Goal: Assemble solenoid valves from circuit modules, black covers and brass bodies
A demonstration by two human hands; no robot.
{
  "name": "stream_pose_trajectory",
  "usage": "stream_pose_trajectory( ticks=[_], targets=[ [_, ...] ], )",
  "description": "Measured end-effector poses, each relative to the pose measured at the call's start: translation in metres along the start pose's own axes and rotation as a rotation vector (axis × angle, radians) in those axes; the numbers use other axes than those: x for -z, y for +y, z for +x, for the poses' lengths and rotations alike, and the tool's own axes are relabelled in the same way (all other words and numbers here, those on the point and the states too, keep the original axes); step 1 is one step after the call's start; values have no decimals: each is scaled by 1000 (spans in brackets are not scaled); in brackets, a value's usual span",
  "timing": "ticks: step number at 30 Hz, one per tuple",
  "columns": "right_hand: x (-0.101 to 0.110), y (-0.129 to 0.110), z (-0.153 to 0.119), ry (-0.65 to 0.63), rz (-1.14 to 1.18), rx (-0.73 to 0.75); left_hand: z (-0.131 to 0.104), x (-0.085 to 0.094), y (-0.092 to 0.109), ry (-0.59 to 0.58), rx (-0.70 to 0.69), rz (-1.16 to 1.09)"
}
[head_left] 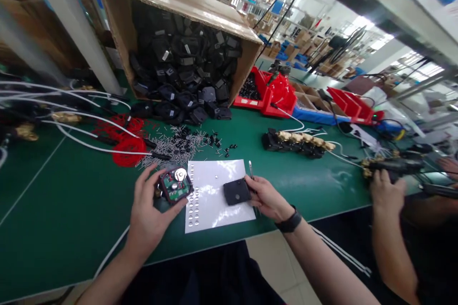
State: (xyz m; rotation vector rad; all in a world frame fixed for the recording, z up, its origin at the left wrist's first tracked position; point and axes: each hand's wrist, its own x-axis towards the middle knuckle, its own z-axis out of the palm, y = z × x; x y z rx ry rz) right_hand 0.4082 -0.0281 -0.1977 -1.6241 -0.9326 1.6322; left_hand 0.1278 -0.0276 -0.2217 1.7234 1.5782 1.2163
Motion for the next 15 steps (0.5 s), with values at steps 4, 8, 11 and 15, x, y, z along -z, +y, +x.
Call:
stream_pose_trajectory(
  ticks=[4, 8, 11, 15],
  targets=[
    [3, -7, 13, 123, -131, 95, -4, -3, -9, -83, 150, -127],
    [6, -15, 3, 266, -377, 269, -5, -5, -12, -90, 195, -193],
    [3, -11, -9, 180, -931, 426, -5, -6, -12, -94, 198, -231],
    [0, -15, -10, 37, -1283, 453, -6, -4, -9, -107, 187, -327]
  ],
)
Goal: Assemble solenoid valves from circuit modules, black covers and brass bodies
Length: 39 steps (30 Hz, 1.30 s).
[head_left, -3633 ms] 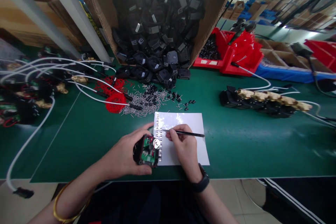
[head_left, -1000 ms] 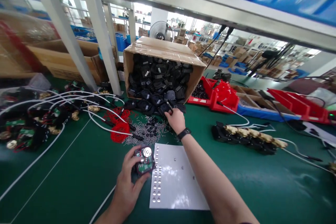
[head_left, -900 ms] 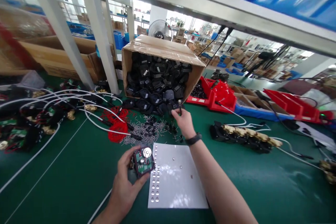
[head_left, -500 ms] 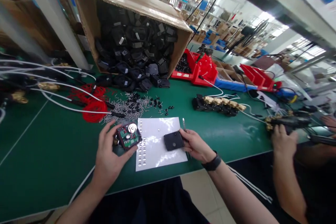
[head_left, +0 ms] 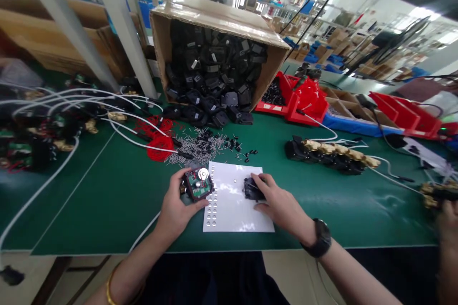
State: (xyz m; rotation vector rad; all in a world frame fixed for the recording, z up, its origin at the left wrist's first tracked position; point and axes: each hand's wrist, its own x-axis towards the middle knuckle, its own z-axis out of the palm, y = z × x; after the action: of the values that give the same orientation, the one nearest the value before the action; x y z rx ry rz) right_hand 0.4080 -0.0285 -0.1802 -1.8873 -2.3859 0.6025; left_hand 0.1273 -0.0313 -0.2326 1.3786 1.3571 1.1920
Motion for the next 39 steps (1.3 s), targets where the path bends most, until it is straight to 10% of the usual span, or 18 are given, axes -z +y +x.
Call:
stream_pose_trajectory(
  ticks=[4, 10, 19, 26, 39],
  targets=[
    [13, -15, 6, 132, 586, -29, -4, 2, 21, -13, -51, 111],
    [-8, -64, 11, -163, 1781, -157, -8, -11, 68, -166, -379, 621],
    [-10, -84, 8, 180, 983, 244, 0, -18, 67, -211, -347, 717],
    [-18, -77, 10, 16, 1188, 69, 0, -16, 66, -293, -339, 705],
    [-29, -98, 15, 211, 1017, 44, 11, -15, 52, -316, -238, 397]
  ],
)
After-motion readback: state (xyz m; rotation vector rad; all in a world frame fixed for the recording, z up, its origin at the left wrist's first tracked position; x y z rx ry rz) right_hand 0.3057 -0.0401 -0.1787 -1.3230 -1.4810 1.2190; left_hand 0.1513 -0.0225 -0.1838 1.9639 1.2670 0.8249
